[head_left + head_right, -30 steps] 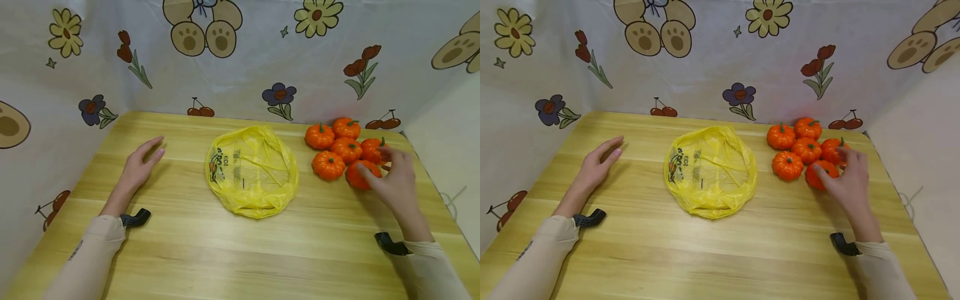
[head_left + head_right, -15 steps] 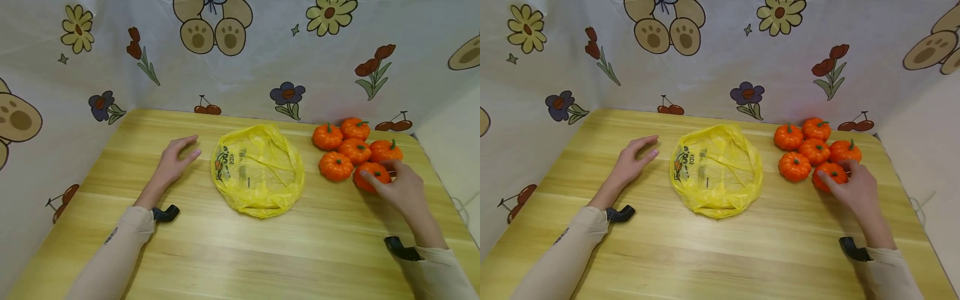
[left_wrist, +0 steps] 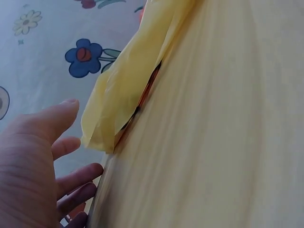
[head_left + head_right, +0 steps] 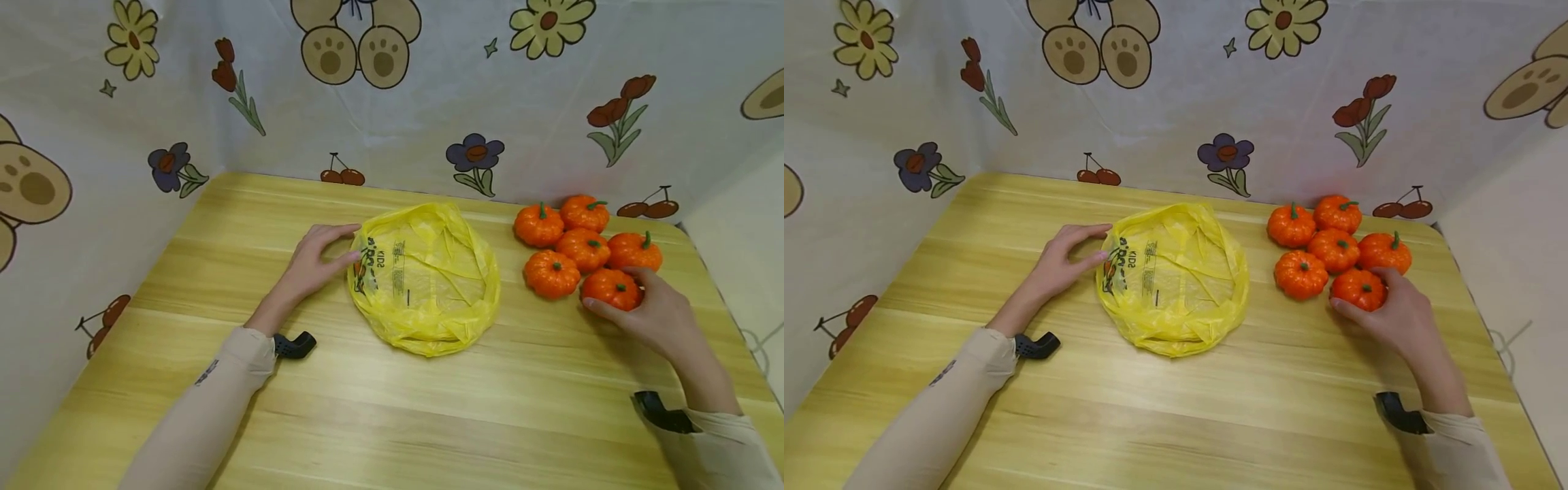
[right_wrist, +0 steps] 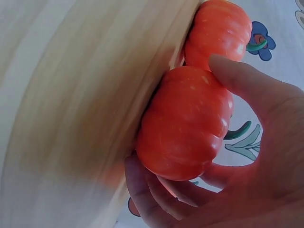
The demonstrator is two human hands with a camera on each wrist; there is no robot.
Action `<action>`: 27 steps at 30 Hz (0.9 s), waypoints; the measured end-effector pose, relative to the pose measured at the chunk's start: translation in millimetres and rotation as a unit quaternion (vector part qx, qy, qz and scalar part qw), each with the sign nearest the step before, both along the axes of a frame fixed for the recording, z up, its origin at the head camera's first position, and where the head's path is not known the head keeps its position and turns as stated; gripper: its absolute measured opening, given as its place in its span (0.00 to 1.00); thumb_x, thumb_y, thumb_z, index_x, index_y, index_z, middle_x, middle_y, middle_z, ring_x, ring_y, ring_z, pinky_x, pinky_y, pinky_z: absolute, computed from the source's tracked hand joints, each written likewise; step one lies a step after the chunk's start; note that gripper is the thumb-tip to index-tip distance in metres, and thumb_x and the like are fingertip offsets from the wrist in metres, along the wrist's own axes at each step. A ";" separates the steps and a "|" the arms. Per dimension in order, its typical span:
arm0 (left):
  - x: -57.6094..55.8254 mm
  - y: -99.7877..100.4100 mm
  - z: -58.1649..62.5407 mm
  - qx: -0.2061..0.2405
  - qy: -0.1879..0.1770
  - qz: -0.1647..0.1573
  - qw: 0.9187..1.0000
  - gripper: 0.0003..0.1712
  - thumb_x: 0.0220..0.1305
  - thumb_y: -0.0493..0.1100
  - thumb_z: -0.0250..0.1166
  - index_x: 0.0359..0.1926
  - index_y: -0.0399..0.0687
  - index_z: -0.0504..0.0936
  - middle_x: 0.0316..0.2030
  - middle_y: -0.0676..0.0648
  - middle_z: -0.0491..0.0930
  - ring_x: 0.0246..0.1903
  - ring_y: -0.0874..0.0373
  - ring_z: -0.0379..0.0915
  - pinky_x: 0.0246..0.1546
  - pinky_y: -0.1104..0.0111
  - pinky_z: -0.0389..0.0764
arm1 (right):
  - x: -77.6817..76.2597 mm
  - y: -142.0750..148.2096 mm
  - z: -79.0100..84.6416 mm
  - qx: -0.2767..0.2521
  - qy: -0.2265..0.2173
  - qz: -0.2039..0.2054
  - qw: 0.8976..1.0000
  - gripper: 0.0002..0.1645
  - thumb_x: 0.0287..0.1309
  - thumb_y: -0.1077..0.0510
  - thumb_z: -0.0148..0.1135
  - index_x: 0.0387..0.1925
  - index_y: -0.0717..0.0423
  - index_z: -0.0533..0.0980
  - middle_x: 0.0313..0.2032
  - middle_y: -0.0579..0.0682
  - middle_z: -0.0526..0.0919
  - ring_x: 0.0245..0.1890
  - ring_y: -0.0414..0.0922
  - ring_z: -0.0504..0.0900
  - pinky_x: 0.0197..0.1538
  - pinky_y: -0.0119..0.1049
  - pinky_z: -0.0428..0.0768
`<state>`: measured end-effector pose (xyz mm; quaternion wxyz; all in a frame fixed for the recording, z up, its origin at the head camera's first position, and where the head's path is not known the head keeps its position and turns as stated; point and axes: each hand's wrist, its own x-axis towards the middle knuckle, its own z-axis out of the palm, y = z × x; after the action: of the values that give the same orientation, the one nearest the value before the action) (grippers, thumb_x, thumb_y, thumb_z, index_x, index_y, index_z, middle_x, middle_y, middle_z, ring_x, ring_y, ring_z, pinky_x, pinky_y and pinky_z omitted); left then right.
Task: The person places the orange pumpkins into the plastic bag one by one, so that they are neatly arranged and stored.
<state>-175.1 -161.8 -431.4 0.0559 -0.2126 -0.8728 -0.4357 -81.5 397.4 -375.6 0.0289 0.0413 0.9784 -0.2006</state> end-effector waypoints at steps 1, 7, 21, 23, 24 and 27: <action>0.0 2.1 0.3 -0.002 0.001 -0.005 1.000 0.30 0.71 0.52 0.71 0.71 0.57 0.78 0.63 0.48 0.83 0.66 0.49 0.69 0.71 0.45 0.65 | 0.6 0.2 0.2 0.003 -0.001 -0.001 1.000 0.58 0.63 0.34 0.70 0.73 0.72 0.59 0.62 0.84 0.69 0.57 0.79 0.70 0.53 0.73 0.71; -0.5 8.9 0.7 -0.020 0.010 -0.016 1.000 0.24 0.68 0.49 0.73 0.63 0.51 0.85 0.62 0.45 0.82 0.66 0.47 0.69 0.70 0.45 0.66 | 3.8 1.2 -1.8 0.007 -0.002 -0.006 1.000 0.57 0.62 0.33 0.71 0.72 0.71 0.61 0.60 0.84 0.71 0.55 0.80 0.71 0.51 0.73 0.72; 1.4 10.2 -0.9 -0.025 0.013 -0.013 1.000 0.23 0.67 0.49 0.74 0.60 0.49 0.86 0.62 0.44 0.82 0.66 0.46 0.69 0.70 0.46 0.66 | 6.3 1.3 15.7 -0.021 0.011 -0.027 0.999 0.60 0.62 0.34 0.71 0.76 0.70 0.57 0.63 0.83 0.69 0.59 0.79 0.69 0.52 0.71 0.73; 1.3 10.1 -0.6 -0.026 0.011 -0.012 1.000 0.23 0.67 0.48 0.74 0.60 0.49 0.86 0.62 0.44 0.82 0.66 0.46 0.69 0.71 0.46 0.66 | 6.3 0.3 19.6 -0.022 0.028 -0.031 0.999 0.59 0.62 0.36 0.72 0.75 0.70 0.57 0.62 0.81 0.70 0.57 0.77 0.70 0.48 0.63 0.76; 1.2 10.0 -0.4 -0.025 0.010 -0.011 1.000 0.23 0.67 0.48 0.74 0.60 0.49 0.86 0.62 0.44 0.82 0.66 0.46 0.69 0.71 0.45 0.65 | 5.9 -0.7 21.8 -0.021 0.039 -0.033 0.998 0.59 0.61 0.36 0.72 0.75 0.70 0.57 0.62 0.80 0.71 0.57 0.76 0.71 0.46 0.55 0.77; 0.9 9.6 0.3 -0.023 0.009 -0.009 1.000 0.23 0.67 0.48 0.74 0.60 0.49 0.86 0.62 0.44 0.82 0.66 0.46 0.69 0.71 0.45 0.65 | 2.6 -6.4 30.2 -0.023 0.070 -0.039 0.997 0.58 0.60 0.37 0.74 0.75 0.67 0.59 0.62 0.76 0.73 0.56 0.73 0.73 0.40 0.34 0.70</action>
<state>-174.1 -152.2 -431.0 0.0553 -0.2254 -0.8802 -0.4140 -79.0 391.0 -345.4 -0.0461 0.0651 0.9708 -0.2263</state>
